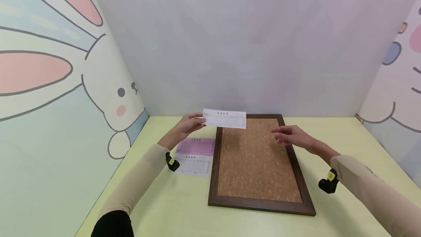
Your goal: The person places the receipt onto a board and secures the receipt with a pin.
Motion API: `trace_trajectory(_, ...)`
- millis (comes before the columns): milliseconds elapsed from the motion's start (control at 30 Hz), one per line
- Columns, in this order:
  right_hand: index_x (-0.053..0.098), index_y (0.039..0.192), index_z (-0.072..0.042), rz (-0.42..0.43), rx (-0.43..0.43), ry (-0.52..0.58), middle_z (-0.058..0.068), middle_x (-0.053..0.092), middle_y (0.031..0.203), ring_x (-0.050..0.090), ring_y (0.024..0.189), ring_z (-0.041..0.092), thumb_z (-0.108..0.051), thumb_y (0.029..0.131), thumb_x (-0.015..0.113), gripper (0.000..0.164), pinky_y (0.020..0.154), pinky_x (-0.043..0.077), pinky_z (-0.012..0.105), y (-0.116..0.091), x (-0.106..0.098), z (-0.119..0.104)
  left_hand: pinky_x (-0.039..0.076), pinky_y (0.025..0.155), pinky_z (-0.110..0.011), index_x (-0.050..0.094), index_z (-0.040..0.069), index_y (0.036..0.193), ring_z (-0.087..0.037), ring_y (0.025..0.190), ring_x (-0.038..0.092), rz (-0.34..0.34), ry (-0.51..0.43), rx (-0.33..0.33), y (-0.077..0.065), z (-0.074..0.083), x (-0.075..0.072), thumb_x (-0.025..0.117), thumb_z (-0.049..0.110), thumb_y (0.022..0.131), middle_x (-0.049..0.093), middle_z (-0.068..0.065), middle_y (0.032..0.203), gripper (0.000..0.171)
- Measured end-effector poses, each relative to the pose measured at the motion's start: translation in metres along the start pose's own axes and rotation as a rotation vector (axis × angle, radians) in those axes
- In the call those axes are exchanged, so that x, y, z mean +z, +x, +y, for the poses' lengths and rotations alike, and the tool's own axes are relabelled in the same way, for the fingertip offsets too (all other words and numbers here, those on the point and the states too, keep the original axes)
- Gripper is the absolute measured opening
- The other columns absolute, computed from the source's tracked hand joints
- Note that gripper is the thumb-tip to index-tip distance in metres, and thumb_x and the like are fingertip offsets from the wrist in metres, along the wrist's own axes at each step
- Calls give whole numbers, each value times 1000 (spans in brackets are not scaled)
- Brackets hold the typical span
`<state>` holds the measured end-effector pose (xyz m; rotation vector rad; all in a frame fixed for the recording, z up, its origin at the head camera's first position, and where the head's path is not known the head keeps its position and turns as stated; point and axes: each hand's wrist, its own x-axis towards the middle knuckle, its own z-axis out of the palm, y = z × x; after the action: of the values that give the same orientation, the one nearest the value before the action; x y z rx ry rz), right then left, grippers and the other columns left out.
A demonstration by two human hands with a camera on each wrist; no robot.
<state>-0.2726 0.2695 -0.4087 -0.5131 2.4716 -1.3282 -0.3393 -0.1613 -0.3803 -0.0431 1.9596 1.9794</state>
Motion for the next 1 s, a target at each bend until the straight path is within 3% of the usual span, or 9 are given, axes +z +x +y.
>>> trace_trajectory(100,49,146,7,8,-3,19,32,62,129,68,109,29,-27,108,53,51,87,59,35,4,9,-10,57,77,-19,51,-2,146,-8,80,70,-13,11,2,-3,-1,9,61,2,101,70,1,95,46)
trace_trajectory(367,47,146,8,13,-2,163,32,61,134,67,116,34,-35,110,46,56,92,59,34,17,27,-29,56,72,-17,55,-2,142,-8,78,70,-49,17,16,-7,-6,33,62,2,100,71,-1,95,43)
trace_trajectory(633,50,141,10,43,58,223,22,69,117,69,100,20,-31,110,47,51,86,58,31,22,38,-36,56,75,-19,58,-1,140,-9,85,68,-21,37,7,-4,-17,47,64,3,99,71,-7,107,41)
trace_trajectory(833,50,142,11,37,79,235,18,70,108,68,93,19,-22,109,50,46,82,59,33,21,36,-31,57,75,-20,59,-3,138,-9,84,68,-24,37,3,0,-25,50,64,2,98,72,-9,108,40)
trace_trajectory(1000,57,134,11,24,83,246,10,72,101,70,92,17,-25,109,50,44,80,58,31,21,35,-24,56,73,-19,60,-1,136,-9,83,67,-28,39,5,2,-30,53,64,4,99,71,-7,107,38)
